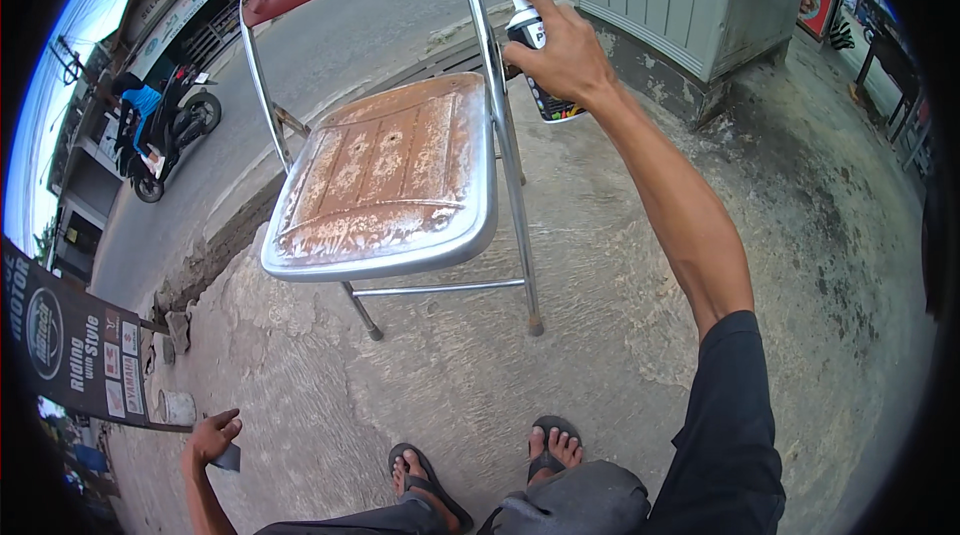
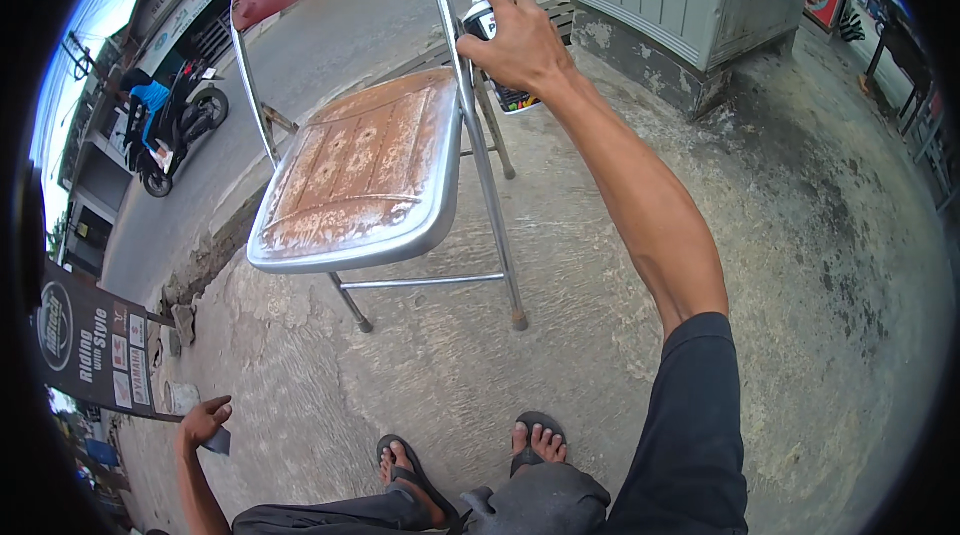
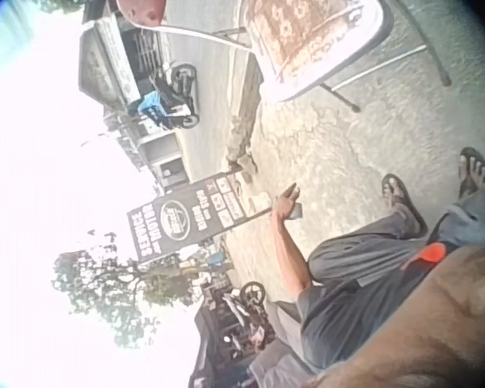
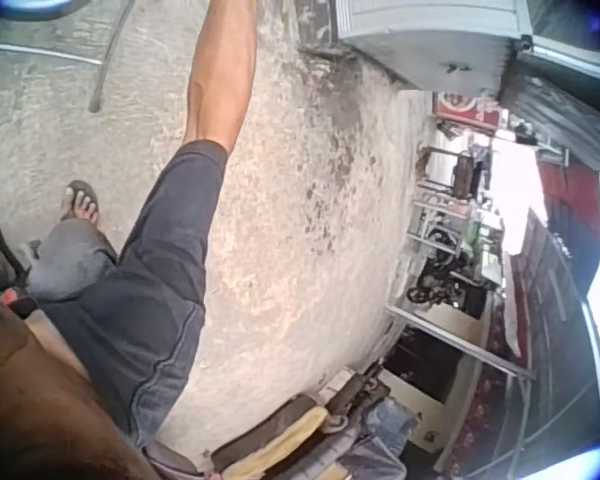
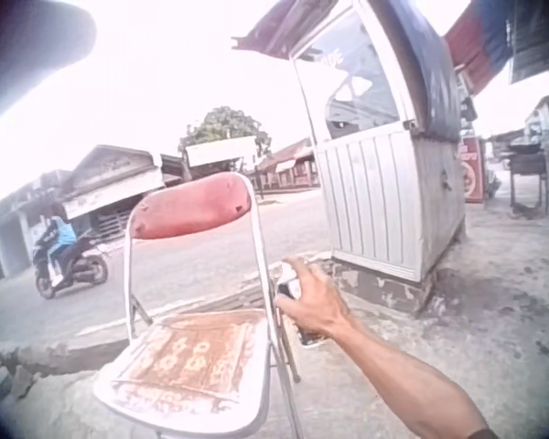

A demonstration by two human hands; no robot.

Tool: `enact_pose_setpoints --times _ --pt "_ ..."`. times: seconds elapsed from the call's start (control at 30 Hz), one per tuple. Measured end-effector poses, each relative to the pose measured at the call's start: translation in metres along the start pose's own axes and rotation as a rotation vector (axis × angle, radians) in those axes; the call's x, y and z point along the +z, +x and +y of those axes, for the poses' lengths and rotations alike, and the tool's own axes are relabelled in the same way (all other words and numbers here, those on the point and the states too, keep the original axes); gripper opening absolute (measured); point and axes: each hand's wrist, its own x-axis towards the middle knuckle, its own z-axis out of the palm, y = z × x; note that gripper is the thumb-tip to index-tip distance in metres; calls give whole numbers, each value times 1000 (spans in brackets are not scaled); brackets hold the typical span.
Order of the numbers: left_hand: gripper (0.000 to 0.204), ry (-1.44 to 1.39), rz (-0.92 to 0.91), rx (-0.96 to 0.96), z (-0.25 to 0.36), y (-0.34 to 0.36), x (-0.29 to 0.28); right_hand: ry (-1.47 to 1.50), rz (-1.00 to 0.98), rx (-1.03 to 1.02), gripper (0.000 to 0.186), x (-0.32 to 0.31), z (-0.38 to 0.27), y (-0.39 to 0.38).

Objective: The person carries a metal folding chair outside and sprays paint onto its frame using a spray can.

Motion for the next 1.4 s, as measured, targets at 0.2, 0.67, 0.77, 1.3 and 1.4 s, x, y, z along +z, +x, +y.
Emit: enact_pose_setpoints --times 0.2,0.67,0.77,1.3,1.4 --pt "60 22 -15 95 60 -79 -3 -16 -383 -11 73 -7 -19 -40" --pt "63 57 -98 12 92 -128 26 -232 -20 -198 75 -42 -73 127" --pt "63 35 -117 36 90 -131 25 -142 199 -267 67 -45 -79 142" --pt "65 35 -137 147 86 -96 19 84 -168 27 68 -25 -41 -159" --pt "66 57 -157 173 111 -92 16 98 28 16 66 -21 -33 -151"
